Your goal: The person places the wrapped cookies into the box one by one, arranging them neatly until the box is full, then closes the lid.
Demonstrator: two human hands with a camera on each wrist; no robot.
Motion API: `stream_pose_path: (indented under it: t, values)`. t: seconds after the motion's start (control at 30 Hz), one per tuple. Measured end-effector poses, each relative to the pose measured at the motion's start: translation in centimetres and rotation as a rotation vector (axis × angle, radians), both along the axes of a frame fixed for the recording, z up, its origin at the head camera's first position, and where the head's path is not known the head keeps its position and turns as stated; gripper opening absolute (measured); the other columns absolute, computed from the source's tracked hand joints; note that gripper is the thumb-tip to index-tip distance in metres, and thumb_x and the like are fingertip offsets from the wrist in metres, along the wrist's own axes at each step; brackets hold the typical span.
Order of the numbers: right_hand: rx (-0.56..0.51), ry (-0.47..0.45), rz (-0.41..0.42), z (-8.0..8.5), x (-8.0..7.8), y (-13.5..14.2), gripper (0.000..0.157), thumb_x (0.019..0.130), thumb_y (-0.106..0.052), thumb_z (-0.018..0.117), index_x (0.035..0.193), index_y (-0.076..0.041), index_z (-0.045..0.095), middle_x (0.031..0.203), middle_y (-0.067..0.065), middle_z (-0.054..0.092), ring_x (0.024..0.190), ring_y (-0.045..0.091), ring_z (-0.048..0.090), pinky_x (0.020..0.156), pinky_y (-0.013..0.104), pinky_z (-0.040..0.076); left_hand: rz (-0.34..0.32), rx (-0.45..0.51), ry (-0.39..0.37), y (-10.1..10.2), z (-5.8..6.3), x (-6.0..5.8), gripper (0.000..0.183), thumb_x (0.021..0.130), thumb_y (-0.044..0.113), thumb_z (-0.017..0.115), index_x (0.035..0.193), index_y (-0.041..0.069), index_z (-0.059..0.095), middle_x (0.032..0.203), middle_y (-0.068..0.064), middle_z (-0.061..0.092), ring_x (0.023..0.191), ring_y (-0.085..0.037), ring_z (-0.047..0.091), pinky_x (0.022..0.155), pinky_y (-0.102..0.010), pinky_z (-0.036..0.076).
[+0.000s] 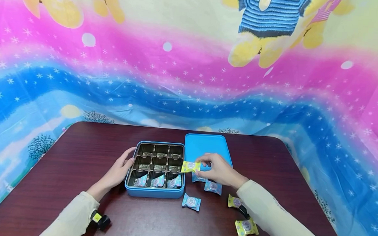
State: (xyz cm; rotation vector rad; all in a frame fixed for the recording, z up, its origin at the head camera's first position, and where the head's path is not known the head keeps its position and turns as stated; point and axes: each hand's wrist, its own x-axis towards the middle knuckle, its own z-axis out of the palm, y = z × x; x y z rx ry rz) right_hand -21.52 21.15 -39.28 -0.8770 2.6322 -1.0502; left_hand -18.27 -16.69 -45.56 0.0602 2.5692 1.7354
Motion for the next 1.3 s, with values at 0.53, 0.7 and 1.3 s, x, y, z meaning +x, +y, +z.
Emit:
stream_pose_path:
  t: [0.53, 0.7, 1.3]
  values:
    - [-0.005, 0.023, 0.026, 0.1, -0.7, -1.6, 0.022, 0.088, -0.024, 0.080, 0.109, -0.019, 0.074, 0.081, 0.002, 0.052, 0.079, 0.017, 0.046, 0.066, 0.030, 0.041, -0.001, -0.011, -0.008, 0.0, 0.1, 0.1, 0.047, 0.110, 0.017, 0.040, 0.156, 0.015, 0.033, 0.102, -0.024, 0.071, 0.084, -0.022, 0.070, 0.071, -0.031, 0.054]
    - [-0.005, -0.005, 0.031, -0.1, -0.9, -2.2, 0.022, 0.088, -0.023, 0.079, 0.109, -0.020, 0.074, 0.085, 0.014, 0.055, 0.082, 0.029, 0.049, 0.067, 0.030, 0.041, -0.001, -0.006, -0.009, 0.0, 0.1, 0.1, 0.047, 0.110, 0.016, 0.040, 0.156, 0.015, 0.033, 0.101, -0.024, 0.071, 0.082, -0.022, 0.070, 0.070, -0.031, 0.055]
    - [0.054, -0.069, 0.040, -0.6, -1.9, -4.3, 0.028, 0.090, -0.027, 0.077, 0.117, -0.019, 0.073, 0.089, 0.016, 0.058, 0.079, 0.018, 0.046, 0.065, 0.028, 0.040, -0.004, -0.015, -0.009, 0.0, 0.1, 0.1, 0.047, 0.110, 0.016, 0.039, 0.157, 0.015, 0.032, 0.105, -0.025, 0.071, 0.086, -0.022, 0.071, 0.074, -0.030, 0.055]
